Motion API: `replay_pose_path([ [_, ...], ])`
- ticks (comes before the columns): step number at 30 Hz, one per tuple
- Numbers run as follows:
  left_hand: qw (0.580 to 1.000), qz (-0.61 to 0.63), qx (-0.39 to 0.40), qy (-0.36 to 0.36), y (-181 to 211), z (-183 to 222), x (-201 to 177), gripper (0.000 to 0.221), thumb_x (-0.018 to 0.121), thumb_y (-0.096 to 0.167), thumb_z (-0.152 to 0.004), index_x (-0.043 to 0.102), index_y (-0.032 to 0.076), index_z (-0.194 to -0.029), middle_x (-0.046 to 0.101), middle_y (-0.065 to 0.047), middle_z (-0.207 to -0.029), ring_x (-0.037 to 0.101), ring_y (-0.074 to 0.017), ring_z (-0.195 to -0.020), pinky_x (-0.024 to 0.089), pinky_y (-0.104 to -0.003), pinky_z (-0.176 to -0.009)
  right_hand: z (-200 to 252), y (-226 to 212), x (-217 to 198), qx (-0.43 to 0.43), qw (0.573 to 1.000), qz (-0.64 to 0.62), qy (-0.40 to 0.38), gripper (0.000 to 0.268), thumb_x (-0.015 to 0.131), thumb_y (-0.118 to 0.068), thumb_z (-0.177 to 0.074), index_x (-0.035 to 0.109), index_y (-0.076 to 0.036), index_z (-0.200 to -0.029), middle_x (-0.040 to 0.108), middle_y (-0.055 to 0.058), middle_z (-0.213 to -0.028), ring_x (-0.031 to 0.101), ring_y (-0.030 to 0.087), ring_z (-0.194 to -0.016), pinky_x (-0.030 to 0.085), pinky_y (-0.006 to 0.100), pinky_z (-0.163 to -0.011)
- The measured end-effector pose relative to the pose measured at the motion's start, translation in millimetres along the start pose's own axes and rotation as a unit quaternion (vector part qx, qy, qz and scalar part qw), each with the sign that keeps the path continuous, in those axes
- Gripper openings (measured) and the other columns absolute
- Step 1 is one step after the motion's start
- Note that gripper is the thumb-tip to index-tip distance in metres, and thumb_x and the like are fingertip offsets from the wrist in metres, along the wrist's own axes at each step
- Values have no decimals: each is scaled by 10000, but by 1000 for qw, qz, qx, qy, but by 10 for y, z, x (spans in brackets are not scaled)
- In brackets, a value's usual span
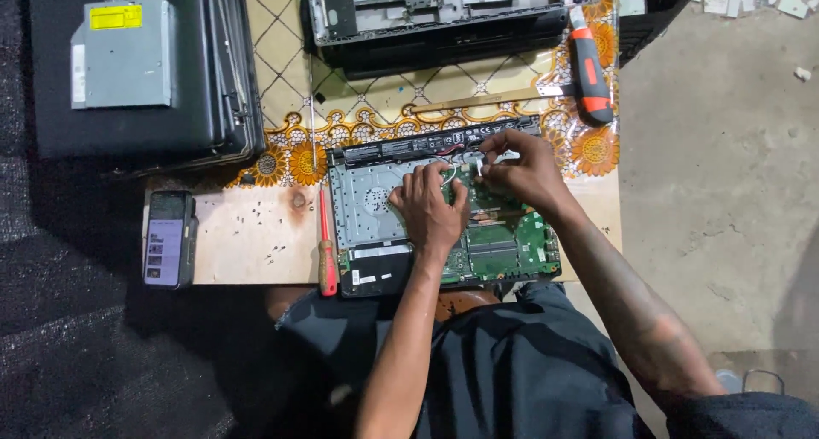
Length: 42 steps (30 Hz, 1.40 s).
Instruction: Reassembling the internal components of a laptop, including installing the battery and motherboard and connecting internal cables.
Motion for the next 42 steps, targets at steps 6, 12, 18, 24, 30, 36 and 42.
replay_pose_path([
  [6, 999, 7, -19, -33, 9, -11, -25, 211, 575, 258, -826, 587, 190, -1026, 513, 38, -795, 551, -195, -817, 362, -447, -847, -109, 107, 82, 14, 999, 38, -14, 166, 629, 9, -811, 703, 10, -959, 615, 170, -840, 707, 285, -715, 572, 387, -580],
  [12, 999, 14, -22, -35, 7, -9, -14, 208, 588, 256, -834, 554, 192, -1029, 471, 45, -792, 529, -190, -816, 347, -438, -857, -152, 271, 58, -11, 996, 85, 18, 174, 665, -36, -771, 722, -15, -934, 643, 128, -781, 678, 216, -709, 543, 347, -634],
  [18, 998, 15, -34, -46, -2, -8, 13, 211, 564, 303, -865, 569, 188, -1042, 476, 48, -792, 536, -186, -827, 360, -458, -875, -137, 211, 70, 11, 997, 75, 23, 185, 679, -37, -744, 704, 12, -920, 642, 137, -760, 658, 220, -718, 545, 347, -654],
  [24, 998, 10, -31, -45, -31, -1, 54, 210, 571, 303, -859, 563, 190, -1036, 471, 45, -797, 538, -189, -837, 364, -465, -871, -163, 326, 90, -28, 992, 103, 61, 150, 721, -44, -727, 700, -5, -870, 628, 114, -713, 641, 198, -666, 513, 312, -607],
  [30, 998, 18, -30, -48, -10, -16, 25, 195, 574, 282, -872, 545, 184, -1039, 445, 41, -801, 524, -192, -831, 360, -457, -873, -162, 371, 81, -35, 991, 110, 69, 136, 738, -56, -719, 697, -11, -841, 620, 107, -688, 638, 195, -641, 508, 305, -580],
  [36, 996, 10, -47, -72, -5, -43, 10, 240, 576, 341, -877, 568, 184, -1058, 471, 45, -817, 538, -190, -852, 370, -472, -876, -167, 415, 92, -60, 988, 118, 83, 109, 739, -54, -705, 692, -21, -797, 607, 92, -656, 620, 188, -630, 488, 302, -559],
  [42, 991, -8, -68, -111, 43, -101, -74, 318, 556, 445, -897, 588, 178, -1068, 522, 10, -846, 541, -189, -866, 382, -471, -872, -147, 396, 116, -73, 988, 108, 86, 100, 728, -25, -701, 689, -11, -792, 603, 93, -657, 618, 188, -640, 491, 294, -572],
])
Point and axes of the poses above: each hand's wrist, its own z-axis away from the middle knuckle, its own x-axis out of the palm, y = z × x, the point moved 1 cm from there along -z, towards the middle knuckle
